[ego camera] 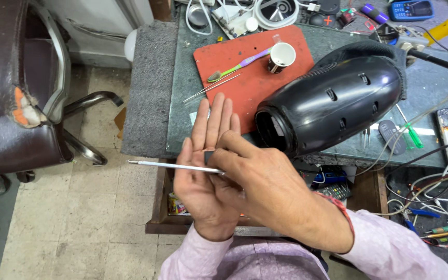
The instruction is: The person uses tweezers to handle small screws and a screwdriver to unscrew a black plastic casing. They remove a small black component and several screws, placing them in a paper cup. The person then uses the screwdriver to pry open the casing further.
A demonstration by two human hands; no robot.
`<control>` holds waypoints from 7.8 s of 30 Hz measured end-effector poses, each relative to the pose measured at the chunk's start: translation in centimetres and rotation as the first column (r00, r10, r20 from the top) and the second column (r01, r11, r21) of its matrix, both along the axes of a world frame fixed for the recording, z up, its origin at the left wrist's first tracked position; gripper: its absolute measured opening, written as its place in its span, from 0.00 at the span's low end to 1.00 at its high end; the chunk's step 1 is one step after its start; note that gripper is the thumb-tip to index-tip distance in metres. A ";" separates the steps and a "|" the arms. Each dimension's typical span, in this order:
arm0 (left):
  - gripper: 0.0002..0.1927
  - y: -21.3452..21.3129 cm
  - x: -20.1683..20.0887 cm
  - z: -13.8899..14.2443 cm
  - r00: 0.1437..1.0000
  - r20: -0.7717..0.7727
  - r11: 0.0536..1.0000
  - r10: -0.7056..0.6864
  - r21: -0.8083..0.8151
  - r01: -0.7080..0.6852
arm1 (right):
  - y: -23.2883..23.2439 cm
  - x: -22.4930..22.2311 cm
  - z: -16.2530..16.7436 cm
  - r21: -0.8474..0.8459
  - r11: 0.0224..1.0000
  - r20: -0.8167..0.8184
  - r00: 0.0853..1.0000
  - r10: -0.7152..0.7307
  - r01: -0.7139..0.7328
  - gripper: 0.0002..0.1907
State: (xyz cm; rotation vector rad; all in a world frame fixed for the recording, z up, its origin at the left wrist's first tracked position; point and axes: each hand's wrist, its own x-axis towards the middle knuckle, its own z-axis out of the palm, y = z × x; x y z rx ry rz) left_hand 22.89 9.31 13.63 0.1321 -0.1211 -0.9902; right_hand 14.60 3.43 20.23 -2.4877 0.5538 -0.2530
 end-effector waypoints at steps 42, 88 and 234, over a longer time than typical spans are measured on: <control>0.27 -5.7 -0.6 3.6 0.952 -0.170 0.967 -0.255 -0.066 0.248 | -4.0 -8.1 -2.6 -0.145 0.825 0.485 0.766 -0.422 0.546 0.09; 0.29 -13.3 6.4 2.6 0.948 -0.194 0.963 -0.251 -0.149 0.224 | -13.7 1.6 4.2 -0.227 0.946 0.146 0.968 -0.203 0.232 0.13; 0.31 -12.2 6.4 2.5 0.992 -0.060 0.984 -0.109 -0.146 0.099 | -11.2 3.5 3.4 0.038 0.972 0.275 0.933 -0.233 0.231 0.05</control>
